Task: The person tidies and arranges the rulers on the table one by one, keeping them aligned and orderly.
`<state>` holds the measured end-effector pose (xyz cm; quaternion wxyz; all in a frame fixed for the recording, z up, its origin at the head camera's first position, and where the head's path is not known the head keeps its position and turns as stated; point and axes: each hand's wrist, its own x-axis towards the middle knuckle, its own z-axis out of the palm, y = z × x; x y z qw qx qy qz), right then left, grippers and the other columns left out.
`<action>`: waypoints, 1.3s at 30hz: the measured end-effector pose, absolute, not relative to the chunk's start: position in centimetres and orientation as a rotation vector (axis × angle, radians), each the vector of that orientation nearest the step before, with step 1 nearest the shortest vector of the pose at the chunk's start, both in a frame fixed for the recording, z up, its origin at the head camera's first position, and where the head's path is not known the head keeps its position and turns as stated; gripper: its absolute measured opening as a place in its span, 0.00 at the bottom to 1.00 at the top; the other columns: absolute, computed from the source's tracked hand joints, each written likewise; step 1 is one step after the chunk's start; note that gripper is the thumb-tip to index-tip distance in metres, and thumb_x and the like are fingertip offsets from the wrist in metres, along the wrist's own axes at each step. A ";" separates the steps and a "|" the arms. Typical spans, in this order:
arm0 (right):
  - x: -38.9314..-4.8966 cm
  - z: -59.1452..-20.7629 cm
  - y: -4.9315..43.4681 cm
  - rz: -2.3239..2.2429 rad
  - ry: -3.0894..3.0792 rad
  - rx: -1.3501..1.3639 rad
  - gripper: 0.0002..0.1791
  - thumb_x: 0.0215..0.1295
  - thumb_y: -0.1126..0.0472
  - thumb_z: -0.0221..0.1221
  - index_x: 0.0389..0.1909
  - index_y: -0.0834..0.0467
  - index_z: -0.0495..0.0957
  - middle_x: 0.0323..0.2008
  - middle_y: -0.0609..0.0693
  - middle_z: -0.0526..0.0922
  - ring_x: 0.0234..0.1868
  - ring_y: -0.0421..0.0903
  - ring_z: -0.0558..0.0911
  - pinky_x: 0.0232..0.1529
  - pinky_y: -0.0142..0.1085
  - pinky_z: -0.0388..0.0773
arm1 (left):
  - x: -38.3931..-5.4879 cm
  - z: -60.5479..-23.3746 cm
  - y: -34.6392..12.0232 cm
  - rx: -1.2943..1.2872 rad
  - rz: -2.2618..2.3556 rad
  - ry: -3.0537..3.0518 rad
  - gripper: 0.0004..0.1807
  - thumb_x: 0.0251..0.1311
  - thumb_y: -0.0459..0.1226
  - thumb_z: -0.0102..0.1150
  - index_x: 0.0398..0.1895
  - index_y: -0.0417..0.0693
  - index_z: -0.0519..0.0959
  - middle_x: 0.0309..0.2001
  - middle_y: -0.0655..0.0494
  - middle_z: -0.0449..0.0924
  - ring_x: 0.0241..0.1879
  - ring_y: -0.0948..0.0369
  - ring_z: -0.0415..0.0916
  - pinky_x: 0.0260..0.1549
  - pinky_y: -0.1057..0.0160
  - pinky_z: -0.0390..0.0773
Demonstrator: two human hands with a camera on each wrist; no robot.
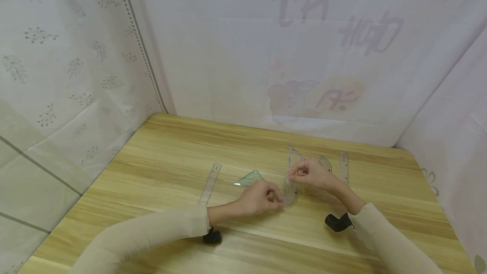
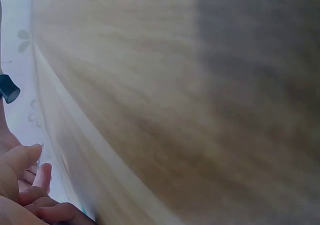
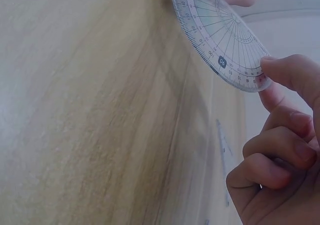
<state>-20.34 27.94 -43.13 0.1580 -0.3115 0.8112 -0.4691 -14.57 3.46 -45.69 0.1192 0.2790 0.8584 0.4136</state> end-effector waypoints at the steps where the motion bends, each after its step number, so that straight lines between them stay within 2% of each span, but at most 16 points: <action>1: -20.3 -43.2 28.0 -1.338 2.322 -0.896 0.02 0.69 0.69 0.64 0.39 0.64 0.85 0.17 0.41 0.61 0.17 0.36 0.57 0.24 0.32 0.66 | -14.6 -45.7 3.5 0.807 1.200 2.515 0.06 0.58 0.40 0.76 0.30 0.51 0.86 0.15 0.67 0.69 0.14 0.72 0.60 0.12 0.74 0.60; 7: -20.4 -43.5 28.1 -1.335 2.330 -0.921 0.02 0.68 0.70 0.64 0.38 0.63 0.85 0.20 0.40 0.64 0.18 0.36 0.57 0.28 0.31 0.70 | -14.6 -45.8 3.5 0.769 1.181 2.524 0.06 0.57 0.40 0.76 0.28 0.53 0.86 0.14 0.67 0.68 0.13 0.71 0.59 0.11 0.74 0.58; 13: -20.6 -44.0 28.1 -1.320 2.367 -0.962 0.03 0.66 0.72 0.65 0.37 0.63 0.86 0.15 0.44 0.61 0.17 0.34 0.57 0.25 0.30 0.67 | -14.7 -45.9 3.5 0.771 1.174 2.534 0.07 0.56 0.39 0.77 0.27 0.54 0.85 0.14 0.67 0.68 0.12 0.72 0.58 0.10 0.74 0.57; 16: -20.3 -43.7 27.9 -1.297 2.402 -0.971 0.01 0.66 0.73 0.65 0.36 0.66 0.85 0.15 0.44 0.62 0.18 0.33 0.57 0.23 0.29 0.65 | -14.7 -46.1 3.5 0.767 1.170 2.538 0.07 0.56 0.39 0.76 0.27 0.54 0.85 0.14 0.67 0.67 0.11 0.72 0.57 0.10 0.74 0.56; 20: -20.3 -43.8 27.8 -1.269 2.410 -0.959 0.03 0.66 0.70 0.66 0.36 0.68 0.84 0.24 0.46 0.74 0.19 0.33 0.59 0.22 0.30 0.64 | -14.6 -46.1 3.5 0.756 1.158 2.543 0.06 0.57 0.39 0.76 0.28 0.53 0.85 0.13 0.66 0.67 0.11 0.72 0.57 0.09 0.75 0.56; 23: -20.8 -44.4 28.1 -1.252 2.391 -0.944 0.02 0.67 0.68 0.66 0.37 0.63 0.86 0.28 0.48 0.78 0.21 0.35 0.61 0.24 0.31 0.65 | -14.6 -46.0 3.6 0.758 1.138 2.554 0.06 0.57 0.39 0.76 0.29 0.51 0.85 0.13 0.67 0.68 0.11 0.72 0.58 0.10 0.75 0.57; 25: -21.0 -44.4 28.2 -1.234 2.382 -0.924 0.02 0.68 0.67 0.66 0.38 0.60 0.86 0.27 0.45 0.75 0.21 0.35 0.62 0.24 0.32 0.64 | -14.5 -45.9 3.8 0.763 1.122 2.564 0.06 0.57 0.40 0.76 0.30 0.51 0.86 0.13 0.67 0.68 0.11 0.72 0.58 0.09 0.75 0.57; 30: -21.2 -44.6 28.2 -1.198 2.364 -0.895 0.03 0.69 0.65 0.65 0.39 0.60 0.87 0.20 0.41 0.67 0.20 0.35 0.59 0.24 0.32 0.63 | -14.3 -45.7 4.0 0.751 1.079 2.591 0.07 0.57 0.42 0.76 0.29 0.52 0.86 0.13 0.67 0.68 0.10 0.72 0.58 0.09 0.75 0.57; 39: -21.2 -44.4 27.9 -1.195 2.357 -0.867 0.04 0.69 0.65 0.65 0.39 0.61 0.87 0.17 0.39 0.63 0.18 0.34 0.57 0.22 0.31 0.60 | -14.3 -45.6 3.9 0.745 1.053 2.607 0.07 0.57 0.41 0.76 0.30 0.51 0.85 0.12 0.67 0.67 0.09 0.72 0.57 0.08 0.74 0.58</action>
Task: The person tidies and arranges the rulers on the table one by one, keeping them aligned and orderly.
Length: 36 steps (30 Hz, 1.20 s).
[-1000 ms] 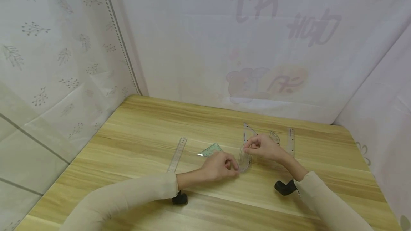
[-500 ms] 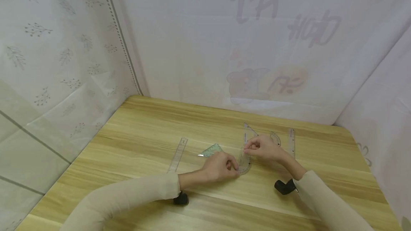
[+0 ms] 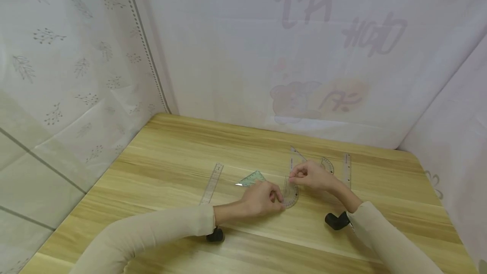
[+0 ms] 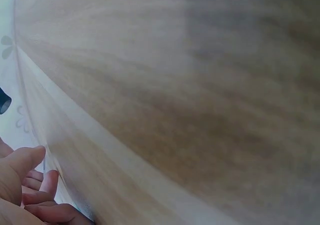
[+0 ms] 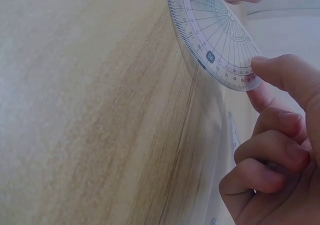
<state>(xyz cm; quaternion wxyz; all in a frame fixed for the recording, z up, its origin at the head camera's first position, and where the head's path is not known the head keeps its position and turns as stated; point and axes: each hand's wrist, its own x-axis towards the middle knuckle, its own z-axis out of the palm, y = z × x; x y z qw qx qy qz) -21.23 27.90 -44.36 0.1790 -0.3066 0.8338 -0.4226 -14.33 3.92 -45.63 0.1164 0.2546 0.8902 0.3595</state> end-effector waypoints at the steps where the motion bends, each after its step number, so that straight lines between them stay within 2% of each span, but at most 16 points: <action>1: -21.2 -44.3 27.9 -1.194 2.364 -0.872 0.04 0.69 0.65 0.65 0.38 0.61 0.87 0.18 0.39 0.63 0.18 0.34 0.57 0.22 0.31 0.60 | -14.3 -45.6 3.9 0.749 1.055 2.604 0.07 0.57 0.41 0.76 0.30 0.51 0.85 0.12 0.67 0.67 0.09 0.72 0.57 0.08 0.74 0.58; 14: -21.2 -44.7 27.7 -1.152 2.422 -0.924 0.03 0.69 0.64 0.66 0.37 0.61 0.86 0.17 0.38 0.63 0.18 0.32 0.58 0.22 0.30 0.61 | -14.4 -45.7 3.8 0.785 1.001 2.643 0.11 0.57 0.42 0.76 0.37 0.48 0.84 0.16 0.66 0.69 0.11 0.71 0.60 0.10 0.75 0.62; 21: -21.1 -44.5 27.3 -1.139 2.423 -0.932 0.04 0.68 0.64 0.67 0.39 0.61 0.85 0.18 0.39 0.64 0.18 0.34 0.60 0.24 0.31 0.64 | -14.5 -45.4 3.4 0.696 1.048 2.614 0.17 0.55 0.44 0.78 0.43 0.49 0.82 0.18 0.66 0.71 0.13 0.70 0.64 0.12 0.72 0.65; 26: -21.1 -44.5 27.5 -1.173 2.405 -0.968 0.06 0.68 0.67 0.66 0.43 0.64 0.83 0.17 0.42 0.64 0.18 0.35 0.60 0.27 0.32 0.68 | -15.0 -44.9 2.7 0.680 1.098 2.604 0.19 0.54 0.43 0.78 0.45 0.48 0.81 0.18 0.65 0.72 0.14 0.70 0.65 0.13 0.72 0.65; 33: -21.2 -44.2 28.3 -1.253 2.401 -1.038 0.08 0.66 0.71 0.66 0.44 0.66 0.82 0.18 0.44 0.64 0.18 0.38 0.61 0.23 0.34 0.67 | -15.7 -43.5 1.7 0.665 1.114 2.637 0.20 0.54 0.44 0.78 0.45 0.45 0.82 0.19 0.65 0.72 0.13 0.70 0.65 0.12 0.72 0.65; 36: -21.3 -43.9 28.6 -1.272 2.413 -1.034 0.07 0.66 0.70 0.66 0.44 0.64 0.83 0.19 0.43 0.65 0.18 0.38 0.61 0.23 0.34 0.68 | -16.1 -43.2 1.5 0.647 1.104 2.671 0.21 0.54 0.46 0.79 0.45 0.46 0.83 0.19 0.66 0.72 0.14 0.70 0.65 0.12 0.72 0.64</action>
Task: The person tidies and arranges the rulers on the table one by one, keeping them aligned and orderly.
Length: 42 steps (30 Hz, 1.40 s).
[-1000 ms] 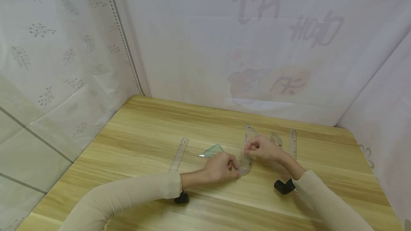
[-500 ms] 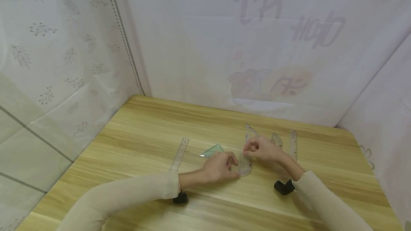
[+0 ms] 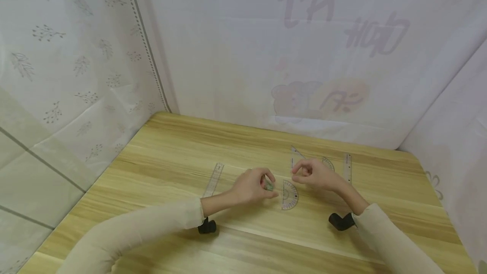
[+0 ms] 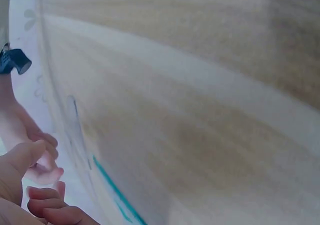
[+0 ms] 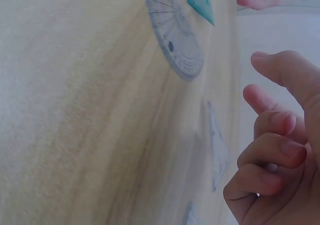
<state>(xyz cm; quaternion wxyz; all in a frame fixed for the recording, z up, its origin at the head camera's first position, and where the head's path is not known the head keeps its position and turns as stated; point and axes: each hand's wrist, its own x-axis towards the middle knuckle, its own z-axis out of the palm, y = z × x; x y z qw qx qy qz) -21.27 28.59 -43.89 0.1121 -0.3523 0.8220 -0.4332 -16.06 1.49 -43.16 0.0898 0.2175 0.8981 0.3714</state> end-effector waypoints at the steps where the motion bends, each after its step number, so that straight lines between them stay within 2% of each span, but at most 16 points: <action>1: -21.3 -43.8 28.7 -1.271 2.421 -1.025 0.07 0.67 0.69 0.66 0.43 0.64 0.83 0.19 0.42 0.65 0.18 0.37 0.61 0.23 0.34 0.68 | -16.2 -43.1 1.4 0.645 1.109 2.673 0.21 0.54 0.46 0.79 0.46 0.46 0.83 0.18 0.66 0.72 0.14 0.70 0.65 0.12 0.72 0.64; 5: -21.2 -43.1 29.0 -1.250 2.453 -1.010 0.06 0.67 0.68 0.66 0.43 0.63 0.83 0.20 0.41 0.66 0.19 0.35 0.62 0.23 0.34 0.68 | -16.7 -42.9 1.3 0.652 1.141 2.658 0.22 0.54 0.47 0.78 0.47 0.46 0.83 0.19 0.65 0.72 0.14 0.70 0.65 0.11 0.72 0.63; 21: -22.0 -41.6 30.1 -1.351 2.453 -0.895 0.10 0.68 0.70 0.65 0.46 0.71 0.80 0.22 0.50 0.71 0.17 0.40 0.63 0.17 0.35 0.67 | -18.8 -42.1 1.4 0.644 1.274 2.618 0.16 0.59 0.44 0.74 0.46 0.47 0.86 0.20 0.64 0.73 0.14 0.68 0.63 0.12 0.71 0.60; 29: -22.5 -41.8 30.3 -1.317 2.470 -0.904 0.12 0.66 0.69 0.67 0.47 0.71 0.80 0.29 0.58 0.70 0.17 0.40 0.66 0.18 0.34 0.68 | -19.4 -41.7 2.0 0.674 1.156 2.571 0.17 0.61 0.43 0.73 0.49 0.46 0.85 0.22 0.64 0.76 0.16 0.67 0.68 0.13 0.70 0.63; 37: -22.9 -41.8 30.5 -1.210 2.467 -0.968 0.14 0.66 0.70 0.67 0.49 0.70 0.79 0.31 0.54 0.73 0.20 0.42 0.71 0.23 0.35 0.73 | -19.9 -41.4 2.8 0.699 1.009 2.486 0.18 0.64 0.42 0.71 0.53 0.44 0.82 0.21 0.62 0.77 0.16 0.67 0.68 0.14 0.70 0.63; 42: -23.2 -41.5 30.5 -1.187 2.439 -0.912 0.17 0.66 0.70 0.66 0.53 0.71 0.77 0.34 0.54 0.74 0.20 0.48 0.75 0.25 0.37 0.76 | -20.4 -41.1 2.8 0.679 1.018 2.457 0.17 0.65 0.41 0.68 0.54 0.43 0.82 0.24 0.62 0.79 0.19 0.66 0.72 0.16 0.69 0.66</action>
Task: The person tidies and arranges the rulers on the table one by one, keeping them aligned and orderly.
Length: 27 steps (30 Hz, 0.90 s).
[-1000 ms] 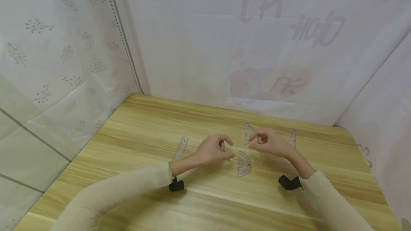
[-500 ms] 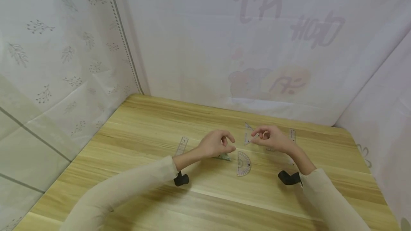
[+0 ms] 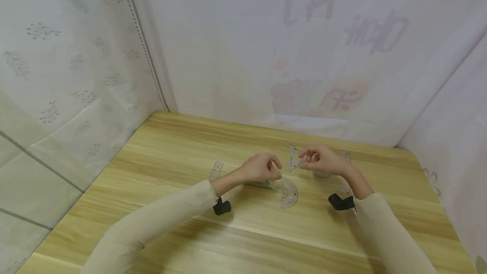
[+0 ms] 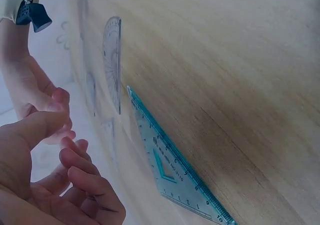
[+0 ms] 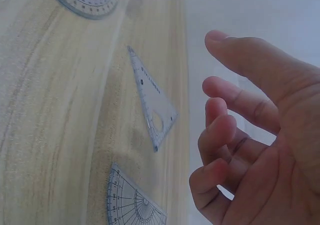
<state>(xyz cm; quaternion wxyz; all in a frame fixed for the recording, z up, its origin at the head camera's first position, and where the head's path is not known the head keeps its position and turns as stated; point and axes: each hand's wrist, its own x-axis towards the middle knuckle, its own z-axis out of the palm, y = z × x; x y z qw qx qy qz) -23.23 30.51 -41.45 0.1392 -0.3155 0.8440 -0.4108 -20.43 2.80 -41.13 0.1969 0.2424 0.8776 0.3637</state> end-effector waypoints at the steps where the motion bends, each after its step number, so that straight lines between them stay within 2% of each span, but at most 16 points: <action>1: -23.3 -41.3 30.5 -1.184 2.440 -0.895 0.17 0.66 0.69 0.66 0.53 0.71 0.77 0.34 0.54 0.74 0.21 0.49 0.75 0.26 0.37 0.77 | -20.5 -41.1 2.7 0.676 1.025 2.455 0.17 0.66 0.41 0.68 0.54 0.43 0.81 0.24 0.63 0.79 0.20 0.66 0.73 0.17 0.69 0.67; 8: -23.9 -40.7 30.3 -1.132 2.446 -0.806 0.20 0.69 0.64 0.66 0.56 0.70 0.76 0.35 0.56 0.76 0.26 0.56 0.77 0.31 0.39 0.77 | -20.8 -41.2 2.1 0.648 1.080 2.454 0.18 0.64 0.42 0.69 0.54 0.43 0.82 0.28 0.64 0.81 0.26 0.65 0.78 0.21 0.67 0.73; 14: -24.3 -40.7 30.8 -1.142 2.444 -0.792 0.21 0.69 0.63 0.66 0.57 0.70 0.76 0.35 0.58 0.75 0.27 0.64 0.76 0.30 0.44 0.77 | -21.1 -41.6 2.3 0.639 1.120 2.497 0.24 0.59 0.45 0.74 0.56 0.46 0.81 0.30 0.65 0.79 0.28 0.65 0.77 0.23 0.66 0.75; 21: -24.7 -40.3 30.9 -1.151 2.466 -0.805 0.21 0.68 0.64 0.67 0.58 0.70 0.76 0.36 0.57 0.76 0.27 0.63 0.76 0.29 0.42 0.75 | -21.4 -41.8 3.3 0.606 1.181 2.522 0.30 0.56 0.46 0.77 0.60 0.47 0.79 0.31 0.64 0.78 0.27 0.64 0.75 0.22 0.66 0.73; 27: -25.2 -40.0 31.0 -1.157 2.487 -0.805 0.22 0.67 0.66 0.67 0.59 0.69 0.76 0.36 0.56 0.77 0.32 0.61 0.79 0.35 0.40 0.78 | -21.8 -42.1 4.3 0.537 1.182 2.547 0.32 0.55 0.49 0.77 0.62 0.49 0.78 0.32 0.65 0.78 0.28 0.65 0.76 0.25 0.65 0.75</action>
